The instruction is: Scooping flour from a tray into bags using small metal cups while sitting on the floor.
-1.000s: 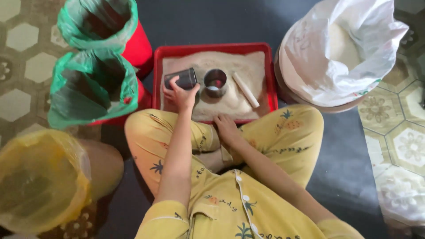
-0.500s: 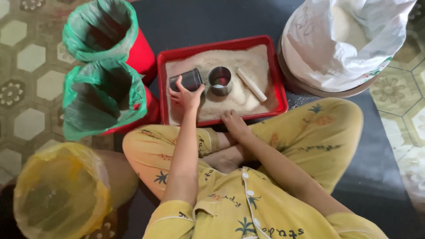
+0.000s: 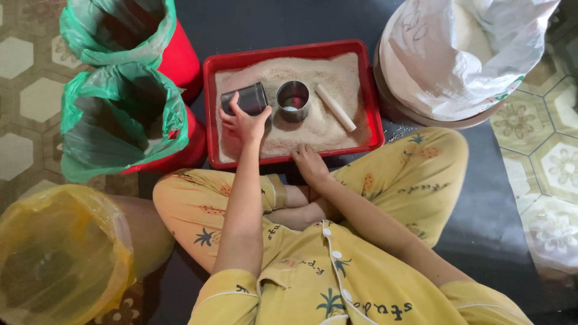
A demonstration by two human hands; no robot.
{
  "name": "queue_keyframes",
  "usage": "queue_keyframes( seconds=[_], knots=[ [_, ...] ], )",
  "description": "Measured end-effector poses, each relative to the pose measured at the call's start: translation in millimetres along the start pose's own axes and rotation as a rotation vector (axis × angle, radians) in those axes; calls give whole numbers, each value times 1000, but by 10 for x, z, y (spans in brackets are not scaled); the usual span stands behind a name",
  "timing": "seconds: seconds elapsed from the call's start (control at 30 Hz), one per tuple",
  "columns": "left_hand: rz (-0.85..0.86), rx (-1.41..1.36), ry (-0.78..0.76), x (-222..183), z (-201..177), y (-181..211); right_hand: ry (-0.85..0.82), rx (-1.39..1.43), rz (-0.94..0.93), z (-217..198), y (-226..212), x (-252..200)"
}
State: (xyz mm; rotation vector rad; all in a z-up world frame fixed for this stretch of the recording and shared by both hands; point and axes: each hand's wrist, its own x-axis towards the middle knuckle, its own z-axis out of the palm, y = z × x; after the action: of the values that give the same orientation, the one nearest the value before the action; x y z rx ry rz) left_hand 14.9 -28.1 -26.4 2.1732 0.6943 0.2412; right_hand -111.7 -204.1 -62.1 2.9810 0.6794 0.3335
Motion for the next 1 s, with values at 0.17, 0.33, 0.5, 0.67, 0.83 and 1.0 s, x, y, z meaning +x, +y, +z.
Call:
queue_keyframes(
  seconds=[0.17,0.33,0.5,0.67,0.83,1.0],
  knots=[
    [33,-6,68,-98,12,-106,15,-21,-34,-46,71,-33],
    [-5,3,125,-289,-63,-47,15,-12,-104,-159,152,-99],
    [-59,14,108,-526,-98,-114,27,57,-193,-231,204,-244],
    [55,22,199,-652,-63,-241,10,68,-175,-99,258,-365],
    [161,6,242,-605,-67,-356,35,81,-242,22,313,-356],
    [233,31,254,-494,-37,-383,82,-8,-221,24,240,-299]
  ],
)
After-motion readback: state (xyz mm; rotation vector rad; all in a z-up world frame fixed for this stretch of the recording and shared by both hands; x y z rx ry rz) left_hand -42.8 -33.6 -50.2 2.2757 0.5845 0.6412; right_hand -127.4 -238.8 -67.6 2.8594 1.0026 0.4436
